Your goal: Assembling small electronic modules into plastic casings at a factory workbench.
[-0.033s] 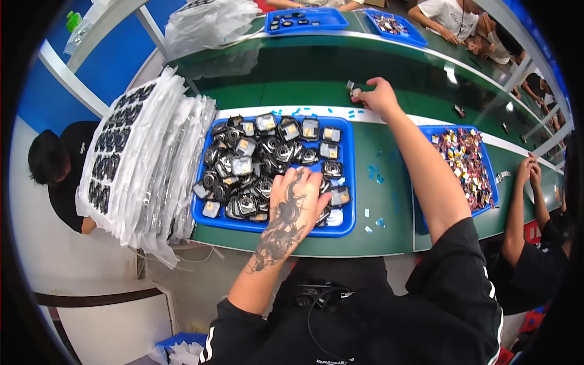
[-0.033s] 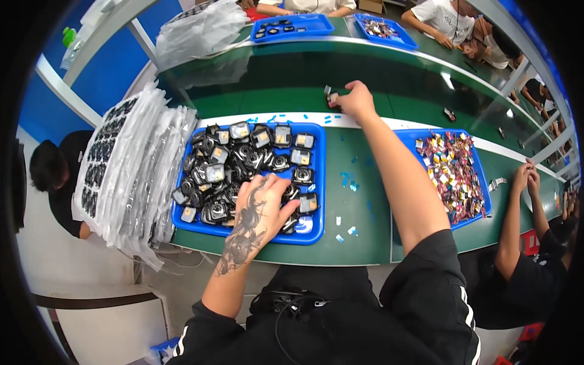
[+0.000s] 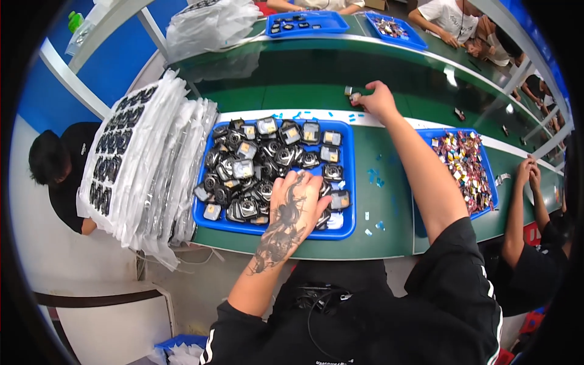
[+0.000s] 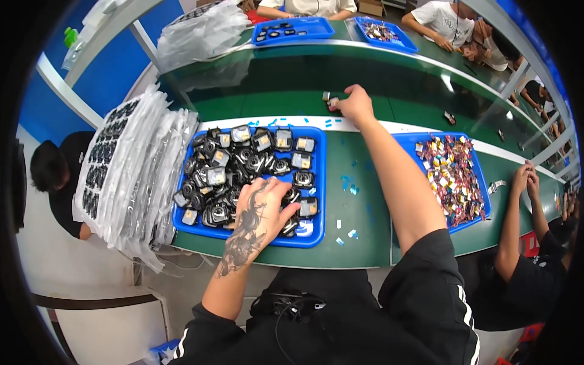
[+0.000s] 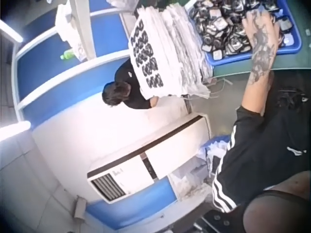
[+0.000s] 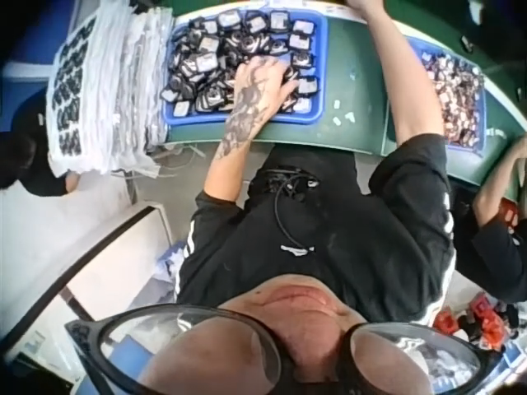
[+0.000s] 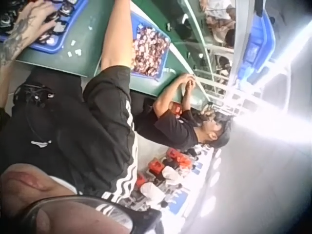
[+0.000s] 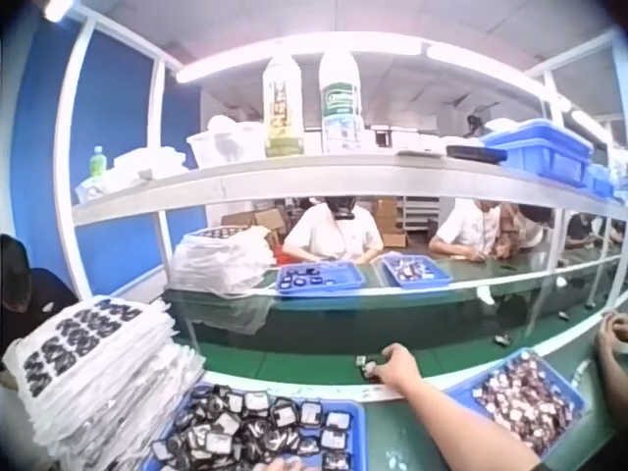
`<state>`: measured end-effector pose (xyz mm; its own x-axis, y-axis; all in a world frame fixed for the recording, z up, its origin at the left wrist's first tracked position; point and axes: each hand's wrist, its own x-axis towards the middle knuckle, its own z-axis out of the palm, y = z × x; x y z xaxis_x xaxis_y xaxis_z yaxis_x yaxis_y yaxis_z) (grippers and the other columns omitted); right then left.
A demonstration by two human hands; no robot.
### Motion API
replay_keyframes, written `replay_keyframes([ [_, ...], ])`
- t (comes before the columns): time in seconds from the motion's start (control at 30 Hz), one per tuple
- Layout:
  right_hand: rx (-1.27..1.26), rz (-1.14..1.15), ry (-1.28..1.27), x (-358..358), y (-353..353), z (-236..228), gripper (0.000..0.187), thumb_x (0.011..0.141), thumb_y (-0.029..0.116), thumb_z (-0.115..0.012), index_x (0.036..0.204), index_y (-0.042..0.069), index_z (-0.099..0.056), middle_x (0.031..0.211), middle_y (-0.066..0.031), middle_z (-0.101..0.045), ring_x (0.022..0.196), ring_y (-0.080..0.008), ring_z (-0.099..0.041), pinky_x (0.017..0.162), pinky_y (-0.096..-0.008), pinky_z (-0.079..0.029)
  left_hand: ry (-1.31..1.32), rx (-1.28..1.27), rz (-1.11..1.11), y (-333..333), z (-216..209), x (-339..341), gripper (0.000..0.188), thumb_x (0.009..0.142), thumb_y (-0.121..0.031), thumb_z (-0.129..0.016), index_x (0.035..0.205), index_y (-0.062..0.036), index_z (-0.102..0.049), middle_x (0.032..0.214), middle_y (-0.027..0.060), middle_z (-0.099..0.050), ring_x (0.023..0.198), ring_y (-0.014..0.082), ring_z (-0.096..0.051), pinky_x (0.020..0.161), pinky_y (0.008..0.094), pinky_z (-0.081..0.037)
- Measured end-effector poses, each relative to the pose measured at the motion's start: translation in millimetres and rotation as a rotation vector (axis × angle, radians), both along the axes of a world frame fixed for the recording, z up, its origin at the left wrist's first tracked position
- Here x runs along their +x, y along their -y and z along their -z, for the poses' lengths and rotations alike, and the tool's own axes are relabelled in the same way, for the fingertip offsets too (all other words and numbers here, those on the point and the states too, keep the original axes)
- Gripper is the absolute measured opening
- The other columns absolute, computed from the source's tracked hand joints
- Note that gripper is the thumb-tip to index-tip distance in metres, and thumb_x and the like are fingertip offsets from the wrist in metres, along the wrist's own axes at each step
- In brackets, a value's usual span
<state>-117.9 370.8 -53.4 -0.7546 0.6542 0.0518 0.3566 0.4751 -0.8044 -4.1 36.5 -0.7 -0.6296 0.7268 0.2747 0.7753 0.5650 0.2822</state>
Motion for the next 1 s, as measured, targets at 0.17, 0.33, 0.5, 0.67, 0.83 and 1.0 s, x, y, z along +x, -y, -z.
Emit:
replay_keyframes([
  [0.17,-0.161,-0.015,0.05,2.9,15.3,-20.3,0.056,0.07,0.012,-0.083,0.117,-0.003,-0.057,0.099,-0.0146,-0.066,0.079,-0.0172,-0.067,0.065,-0.029,-0.056,-0.077,0.15,-0.012,3.6,5.7,-11.3,0.017,0.084,-0.017,-0.069,0.098,-0.0062,-0.067,0.093,0.0076,-0.066,0.095,0.0255,-0.059,0.083,0.0399,-0.044],
  [0.33,-0.254,-0.023,0.029,21.7,-0.7,-35.5,0.048,0.075,0.012,-0.078,0.117,-0.003,-0.058,0.093,-0.0116,-0.067,0.074,-0.0151,-0.066,0.066,-0.0277,-0.056,0.406,0.504,-0.035,-2.3,-10.9,-24.1,0.02,0.096,-0.012,-0.053,0.093,0.0026,-0.066,0.087,0.0135,-0.068,0.078,0.0265,-0.066,0.07,0.0377,-0.051],
  [0.5,0.213,-0.215,-0.123,83.3,-46.7,-73.8,0.025,0.084,0.019,-0.067,0.1,-0.001,-0.066,0.077,-0.0066,-0.068,0.069,-0.0147,-0.065,0.067,-0.0316,-0.052,1.38,1.203,-0.002,-0.6,-13.5,-11.0,0.036,0.105,-0.028,-0.04,0.104,0.0031,-0.058,0.103,0.024,-0.068,0.084,0.03,-0.071,0.078,0.0392,-0.06],
  [0.67,0.49,-0.259,0.134,179.2,-67.4,-89.4,0.019,0.083,0.016,-0.068,0.091,-0.001,-0.068,0.074,-0.0084,-0.067,0.068,-0.0198,-0.065,0.065,-0.0324,-0.051,1.618,1.26,0.041,3.2,-11.6,-2.6,0.035,0.105,-0.027,-0.036,0.118,0.001,-0.052,0.11,0.0253,-0.065,0.088,0.0324,-0.07,0.068,0.0364,-0.063],
  [0.83,0.403,-0.371,0.182,230.2,-42.9,-89.1,0.018,0.081,0.014,-0.07,0.091,-0.001,-0.068,0.076,-0.0134,-0.067,0.071,-0.0237,-0.065,0.067,-0.0344,-0.051,1.833,1.114,0.2,-10.8,-16.3,14.6,0.035,0.102,-0.018,-0.043,0.132,0.0012,-0.044,0.125,0.0243,-0.057,0.107,0.0355,-0.064,0.089,0.036,-0.056],
  [1.0,0.579,-0.486,0.26,270.9,-14.3,-88.0,0.023,0.08,0.011,-0.071,0.1,0.001,-0.066,0.093,-0.0153,-0.065,0.086,-0.0281,-0.065,0.078,-0.0385,-0.05,1.699,1.084,0.198,-25.4,-14.1,25.1,0.026,0.097,-0.005,-0.051,0.122,-0.0008,-0.045,0.116,0.0248,-0.061,0.1,0.0308,-0.068,0.084,0.0342,-0.059],
])
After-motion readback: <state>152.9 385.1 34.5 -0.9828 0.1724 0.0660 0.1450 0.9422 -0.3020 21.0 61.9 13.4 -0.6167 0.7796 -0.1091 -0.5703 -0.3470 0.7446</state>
